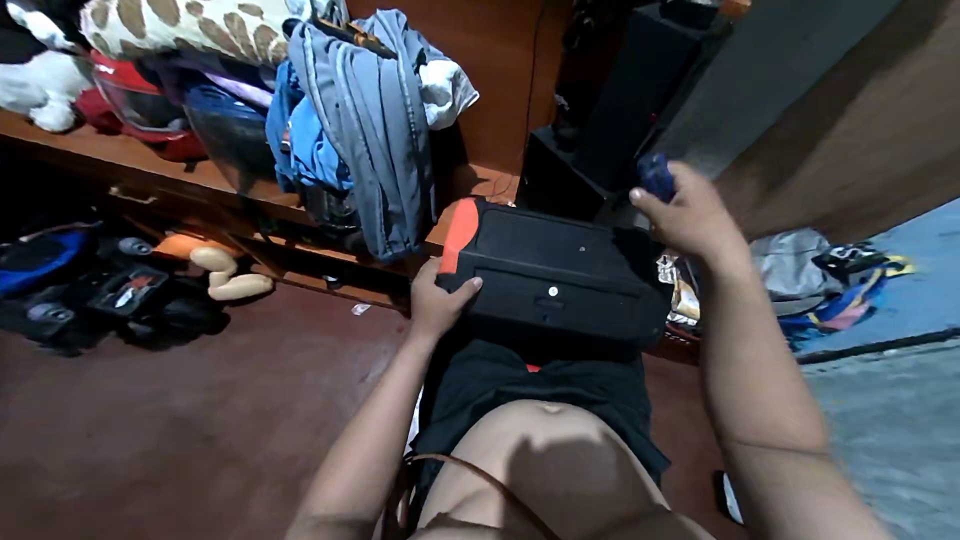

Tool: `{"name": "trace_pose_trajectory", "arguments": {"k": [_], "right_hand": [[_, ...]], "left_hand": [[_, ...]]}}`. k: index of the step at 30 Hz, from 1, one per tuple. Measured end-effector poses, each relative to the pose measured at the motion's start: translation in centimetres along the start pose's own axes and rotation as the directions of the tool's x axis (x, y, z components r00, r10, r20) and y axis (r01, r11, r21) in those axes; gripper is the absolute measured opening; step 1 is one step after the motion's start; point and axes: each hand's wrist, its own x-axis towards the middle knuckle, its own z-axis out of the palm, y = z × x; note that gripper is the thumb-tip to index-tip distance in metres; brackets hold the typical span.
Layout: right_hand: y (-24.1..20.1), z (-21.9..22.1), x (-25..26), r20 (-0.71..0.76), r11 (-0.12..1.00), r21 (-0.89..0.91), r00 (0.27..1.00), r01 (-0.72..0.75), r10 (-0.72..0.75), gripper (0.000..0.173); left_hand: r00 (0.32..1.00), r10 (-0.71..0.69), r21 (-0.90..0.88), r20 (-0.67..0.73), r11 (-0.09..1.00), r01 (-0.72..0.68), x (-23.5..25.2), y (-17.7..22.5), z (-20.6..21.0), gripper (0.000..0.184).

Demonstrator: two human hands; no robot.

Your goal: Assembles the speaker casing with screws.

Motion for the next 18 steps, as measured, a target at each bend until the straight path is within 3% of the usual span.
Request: {"name": "trace_pose_trajectory", "arguments": {"k": [2, 5, 9, 12, 14, 18], "right_hand": [[3.1, 0.1, -1.4, -0.027, 0.99, -0.128, 0.998, -0.056, 0.053, 0.043], [6.8, 0.2, -4.0, -0.064, 0.979, -0.165, 0.992, -0.122, 0.113, 0.046], [9.8, 0.4, -6.1, -0.034, 0.97, 0.039, 0.97, -0.241, 0.242, 0.053], [11.8, 1.2, -7.0, -0.043, 0.937, 0.282, 0.973, -0.206, 0.227, 0.065], [12.6, 1.9, -7.1, 0.007, 0.917, 0.352, 0.98, -0.188, 0.198, 0.072], [13.1, 6.2, -7.6, 0.283, 0.902, 0.306, 0.934, -0.305, 0.219, 0.091]], "left_hand": [[0.992, 0.114, 0.014, -0.059, 0.993, -0.113, -1.2, -0.6, 0.0, 0.055], [0.965, 0.226, -0.004, -0.131, 0.974, -0.228, -3.1, -0.8, -0.3, 0.057], [0.931, 0.306, -0.016, -0.199, 0.949, -0.315, -5.4, 0.6, -1.1, 0.059], [0.89, 0.395, 0.039, -0.226, 0.917, -0.397, -6.5, 2.6, -2.0, 0.063], [0.832, 0.515, 0.115, -0.205, 0.857, -0.502, -6.8, 4.2, -2.7, 0.063], [0.644, 0.765, 0.302, -0.018, 0.619, -0.725, -7.5, 6.3, -3.4, 0.055]]}}
